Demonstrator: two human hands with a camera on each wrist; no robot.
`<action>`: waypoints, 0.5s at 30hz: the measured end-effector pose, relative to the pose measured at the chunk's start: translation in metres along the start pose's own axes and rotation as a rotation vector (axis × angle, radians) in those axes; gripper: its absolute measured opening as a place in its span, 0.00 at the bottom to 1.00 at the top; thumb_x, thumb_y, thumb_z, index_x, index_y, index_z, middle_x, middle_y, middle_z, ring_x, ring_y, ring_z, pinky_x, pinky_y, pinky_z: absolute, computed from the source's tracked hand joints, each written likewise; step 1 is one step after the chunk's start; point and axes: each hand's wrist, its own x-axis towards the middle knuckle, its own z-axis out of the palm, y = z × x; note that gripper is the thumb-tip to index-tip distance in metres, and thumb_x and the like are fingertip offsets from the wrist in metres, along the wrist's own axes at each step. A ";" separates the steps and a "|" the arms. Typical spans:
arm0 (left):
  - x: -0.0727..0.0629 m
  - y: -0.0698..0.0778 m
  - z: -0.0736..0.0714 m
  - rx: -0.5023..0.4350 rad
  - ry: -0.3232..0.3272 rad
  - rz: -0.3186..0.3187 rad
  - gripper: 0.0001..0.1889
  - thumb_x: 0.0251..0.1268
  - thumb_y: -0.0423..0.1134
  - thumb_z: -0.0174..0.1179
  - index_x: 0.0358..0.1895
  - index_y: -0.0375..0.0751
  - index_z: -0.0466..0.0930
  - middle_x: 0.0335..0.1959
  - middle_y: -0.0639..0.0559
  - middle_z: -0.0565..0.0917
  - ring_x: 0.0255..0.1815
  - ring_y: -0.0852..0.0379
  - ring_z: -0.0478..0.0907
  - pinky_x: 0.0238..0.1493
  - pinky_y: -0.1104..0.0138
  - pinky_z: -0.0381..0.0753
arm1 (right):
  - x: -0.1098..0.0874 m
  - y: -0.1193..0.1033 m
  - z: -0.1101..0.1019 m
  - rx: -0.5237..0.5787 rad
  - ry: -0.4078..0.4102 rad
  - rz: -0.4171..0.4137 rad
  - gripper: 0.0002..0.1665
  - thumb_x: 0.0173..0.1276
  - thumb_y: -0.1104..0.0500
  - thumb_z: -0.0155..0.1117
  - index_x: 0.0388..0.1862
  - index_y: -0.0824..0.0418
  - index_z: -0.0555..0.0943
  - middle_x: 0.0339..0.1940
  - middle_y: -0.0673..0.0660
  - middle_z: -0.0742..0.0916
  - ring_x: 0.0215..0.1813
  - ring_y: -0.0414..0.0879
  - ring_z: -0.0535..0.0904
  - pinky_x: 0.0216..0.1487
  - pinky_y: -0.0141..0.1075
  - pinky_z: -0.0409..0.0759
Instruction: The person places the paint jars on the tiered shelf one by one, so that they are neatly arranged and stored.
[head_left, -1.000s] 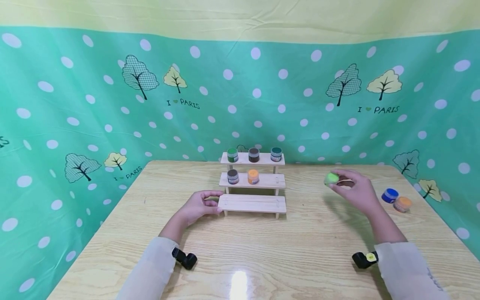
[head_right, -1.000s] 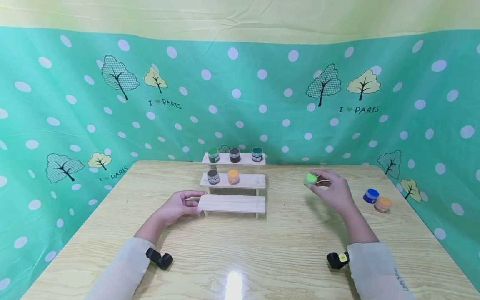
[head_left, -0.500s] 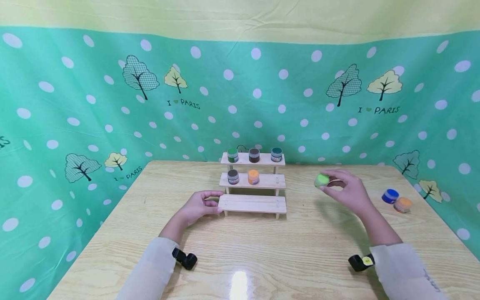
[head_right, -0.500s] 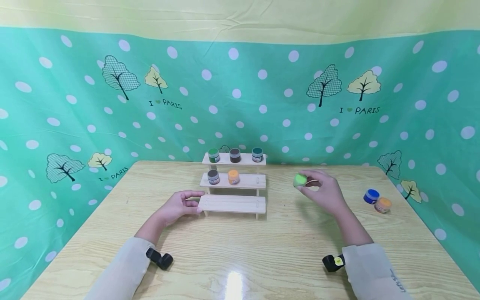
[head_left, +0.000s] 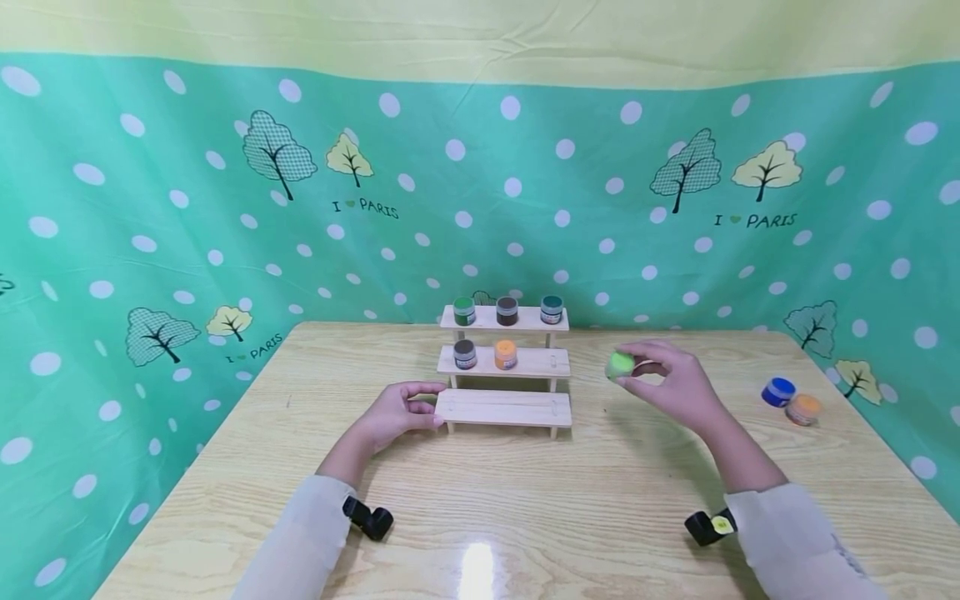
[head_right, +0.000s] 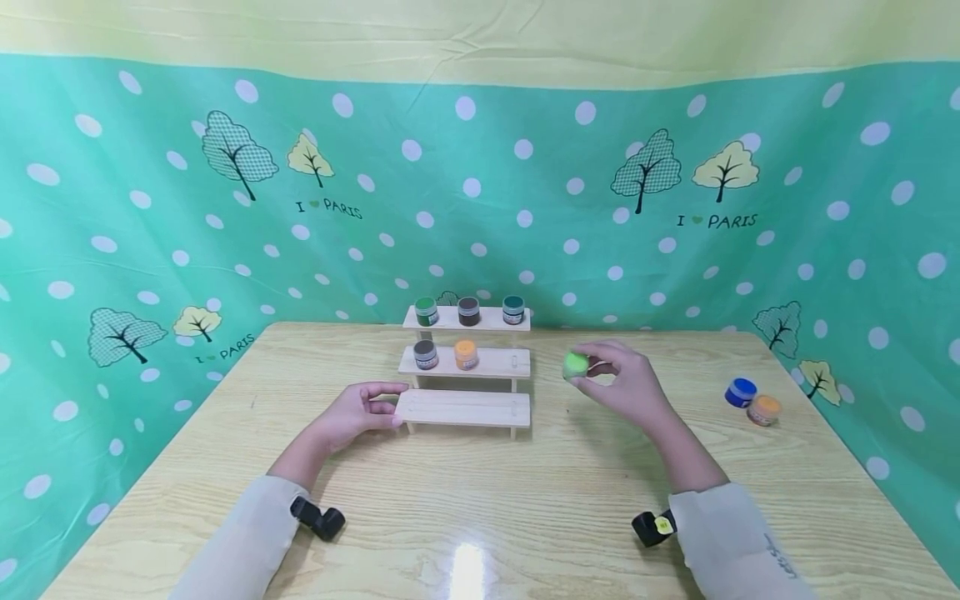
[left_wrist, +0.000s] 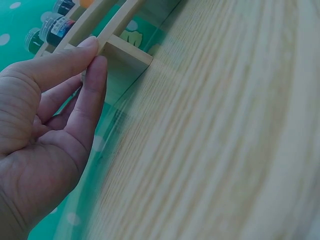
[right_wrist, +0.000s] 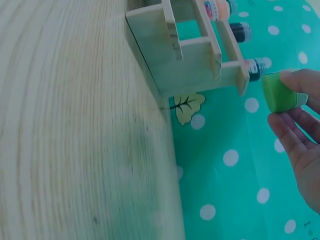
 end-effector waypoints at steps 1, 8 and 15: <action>0.000 0.000 0.000 0.000 0.000 -0.001 0.32 0.52 0.24 0.71 0.64 0.32 0.72 0.40 0.42 0.82 0.38 0.55 0.81 0.39 0.65 0.85 | 0.001 -0.001 0.001 0.003 -0.003 -0.007 0.25 0.58 0.68 0.73 0.56 0.66 0.81 0.52 0.62 0.82 0.43 0.49 0.83 0.44 0.25 0.81; 0.000 0.000 -0.001 0.002 -0.004 0.001 0.33 0.52 0.24 0.71 0.64 0.32 0.72 0.40 0.42 0.82 0.38 0.55 0.81 0.38 0.66 0.84 | 0.008 -0.009 0.012 0.027 -0.017 -0.052 0.24 0.58 0.66 0.74 0.55 0.65 0.82 0.50 0.60 0.84 0.42 0.49 0.83 0.46 0.27 0.82; 0.000 0.000 -0.001 -0.005 -0.007 0.004 0.33 0.52 0.24 0.71 0.64 0.31 0.72 0.39 0.43 0.83 0.38 0.55 0.81 0.39 0.66 0.84 | 0.018 -0.017 0.021 0.056 -0.053 -0.062 0.24 0.58 0.66 0.74 0.55 0.65 0.82 0.50 0.60 0.84 0.43 0.50 0.83 0.47 0.38 0.84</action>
